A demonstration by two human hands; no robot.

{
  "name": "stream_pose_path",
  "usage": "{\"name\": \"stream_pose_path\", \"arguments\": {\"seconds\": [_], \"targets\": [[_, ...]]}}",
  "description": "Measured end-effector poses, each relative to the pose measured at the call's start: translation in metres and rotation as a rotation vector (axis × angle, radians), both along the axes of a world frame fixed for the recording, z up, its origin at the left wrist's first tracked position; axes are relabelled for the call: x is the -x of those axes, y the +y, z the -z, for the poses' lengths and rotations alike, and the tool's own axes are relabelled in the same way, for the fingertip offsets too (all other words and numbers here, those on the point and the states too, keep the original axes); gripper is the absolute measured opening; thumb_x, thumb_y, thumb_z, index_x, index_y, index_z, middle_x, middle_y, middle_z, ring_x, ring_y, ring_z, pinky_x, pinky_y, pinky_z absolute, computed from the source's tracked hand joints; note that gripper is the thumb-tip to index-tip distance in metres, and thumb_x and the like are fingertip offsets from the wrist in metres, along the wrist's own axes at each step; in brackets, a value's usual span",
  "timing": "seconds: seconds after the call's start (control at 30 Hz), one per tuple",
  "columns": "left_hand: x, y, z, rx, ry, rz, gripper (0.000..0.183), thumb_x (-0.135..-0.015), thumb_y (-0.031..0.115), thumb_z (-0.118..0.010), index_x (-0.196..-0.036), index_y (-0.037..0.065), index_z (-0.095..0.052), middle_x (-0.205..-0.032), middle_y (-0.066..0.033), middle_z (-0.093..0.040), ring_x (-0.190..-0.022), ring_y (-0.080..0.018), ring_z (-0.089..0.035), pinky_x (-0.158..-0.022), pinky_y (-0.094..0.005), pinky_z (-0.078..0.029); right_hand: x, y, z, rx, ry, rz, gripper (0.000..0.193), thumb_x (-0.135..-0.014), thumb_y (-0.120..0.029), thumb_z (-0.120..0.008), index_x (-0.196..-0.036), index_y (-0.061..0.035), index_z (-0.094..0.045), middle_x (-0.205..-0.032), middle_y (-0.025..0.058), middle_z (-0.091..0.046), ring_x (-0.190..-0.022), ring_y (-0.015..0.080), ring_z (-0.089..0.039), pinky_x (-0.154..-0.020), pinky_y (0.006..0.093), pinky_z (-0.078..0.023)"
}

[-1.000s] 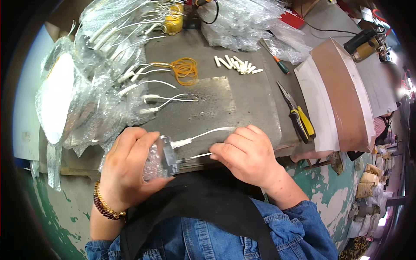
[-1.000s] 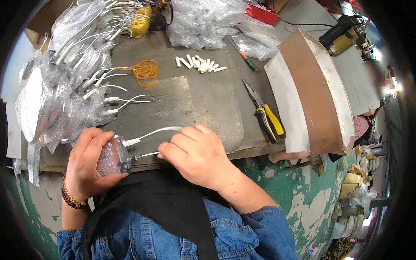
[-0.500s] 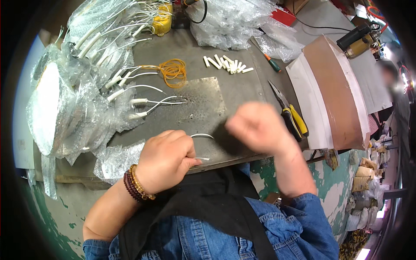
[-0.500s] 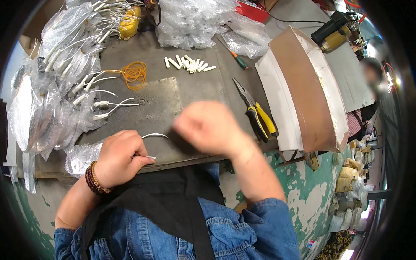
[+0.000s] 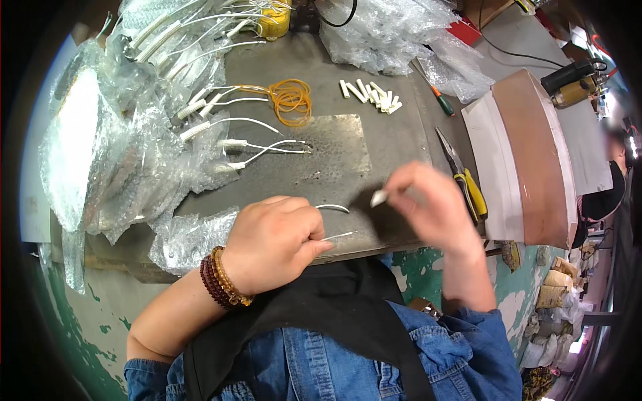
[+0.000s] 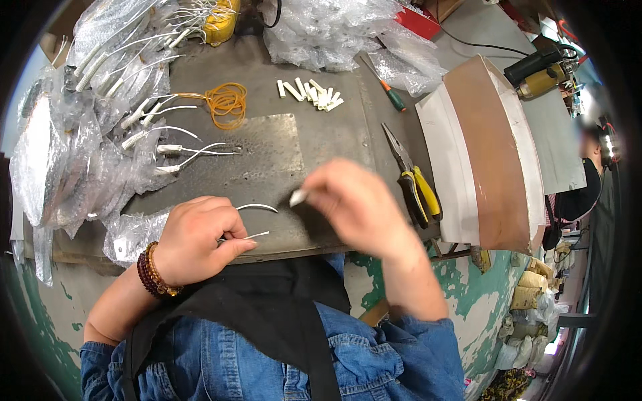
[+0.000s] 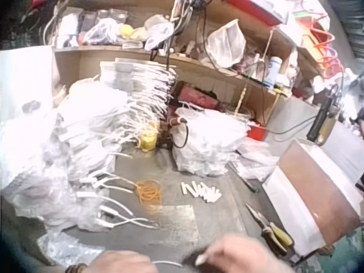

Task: Assembling LED light components by inserting wires into housings and using pliers.

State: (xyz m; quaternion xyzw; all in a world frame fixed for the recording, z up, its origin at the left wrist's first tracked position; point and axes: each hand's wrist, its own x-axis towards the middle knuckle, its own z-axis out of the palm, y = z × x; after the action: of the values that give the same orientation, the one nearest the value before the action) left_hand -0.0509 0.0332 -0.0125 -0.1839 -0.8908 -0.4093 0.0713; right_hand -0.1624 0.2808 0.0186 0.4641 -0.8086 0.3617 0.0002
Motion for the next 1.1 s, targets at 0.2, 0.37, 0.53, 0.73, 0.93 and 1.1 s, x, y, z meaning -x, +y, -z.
{"name": "stream_pose_path", "arguments": {"seconds": [0.2,0.37,0.53,0.73,0.93,1.1], "targets": [[0.002,0.002,-0.002,0.031,0.048,0.007,0.022,-0.076,0.019,-0.081,-0.073,0.010,-0.061,-0.072,-0.0058,-0.061,-0.070,-0.0288,-0.062,-0.062,-0.0395,-0.047,-0.047,-0.008,-0.001,0.071,0.194,0.094,0.023,-0.071,0.004,-0.075,-0.091,-0.0031,-0.067,-0.087,0.0089,-0.067,-0.078,0.0275,-0.065,-0.070,0.0366,-0.051],[0.003,0.001,-0.001,0.022,0.065,0.012,0.023,-0.077,0.019,-0.081,-0.074,0.010,-0.061,-0.073,-0.0057,-0.061,-0.070,-0.0289,-0.061,-0.062,-0.0399,-0.047,-0.050,-0.015,0.005,0.107,0.244,0.057,0.025,-0.068,0.004,-0.075,-0.091,-0.0036,-0.068,-0.087,0.0078,-0.067,-0.077,0.0265,-0.065,-0.069,0.0361,-0.051],[0.002,0.000,0.000,0.018,0.061,0.016,0.023,-0.078,0.020,-0.080,-0.074,0.009,-0.060,-0.074,-0.0059,-0.061,-0.071,-0.0290,-0.061,-0.063,-0.0401,-0.047,-0.051,-0.016,0.002,0.013,0.288,0.012,0.026,-0.068,0.004,-0.074,-0.092,-0.0047,-0.069,-0.088,0.0070,-0.068,-0.078,0.0260,-0.066,-0.069,0.0359,-0.052],[0.000,0.001,0.000,0.025,0.055,0.032,0.023,-0.079,0.020,-0.079,-0.075,0.009,-0.060,-0.074,-0.0060,-0.061,-0.072,-0.0292,-0.062,-0.064,-0.0406,-0.047,-0.052,-0.001,-0.012,0.059,0.269,0.097,0.025,-0.070,0.004,-0.074,-0.093,-0.0050,-0.069,-0.089,0.0069,-0.069,-0.076,0.0259,-0.066,-0.066,0.0361,-0.052],[-0.001,0.001,0.000,0.034,0.054,0.029,0.022,-0.079,0.020,-0.080,-0.075,0.009,-0.060,-0.075,-0.0059,-0.062,-0.072,-0.0294,-0.062,-0.064,-0.0410,-0.047,-0.058,-0.014,0.000,0.035,0.224,0.009,0.024,-0.071,0.002,-0.074,-0.094,-0.0049,-0.069,-0.088,0.0065,-0.068,-0.077,0.0259,-0.066,-0.068,0.0363,-0.053],[-0.002,-0.002,-0.001,0.052,0.050,0.032,0.024,-0.080,0.021,-0.079,-0.076,0.008,-0.059,-0.076,-0.0071,-0.062,-0.074,-0.0300,-0.062,-0.064,-0.0406,-0.047,-0.055,-0.023,0.012,-0.024,0.173,-0.021,0.021,-0.072,-0.003,-0.072,-0.093,-0.0062,-0.068,-0.088,0.0053,-0.067,-0.080,0.0249,-0.066,-0.072,0.0368,-0.052]]}}
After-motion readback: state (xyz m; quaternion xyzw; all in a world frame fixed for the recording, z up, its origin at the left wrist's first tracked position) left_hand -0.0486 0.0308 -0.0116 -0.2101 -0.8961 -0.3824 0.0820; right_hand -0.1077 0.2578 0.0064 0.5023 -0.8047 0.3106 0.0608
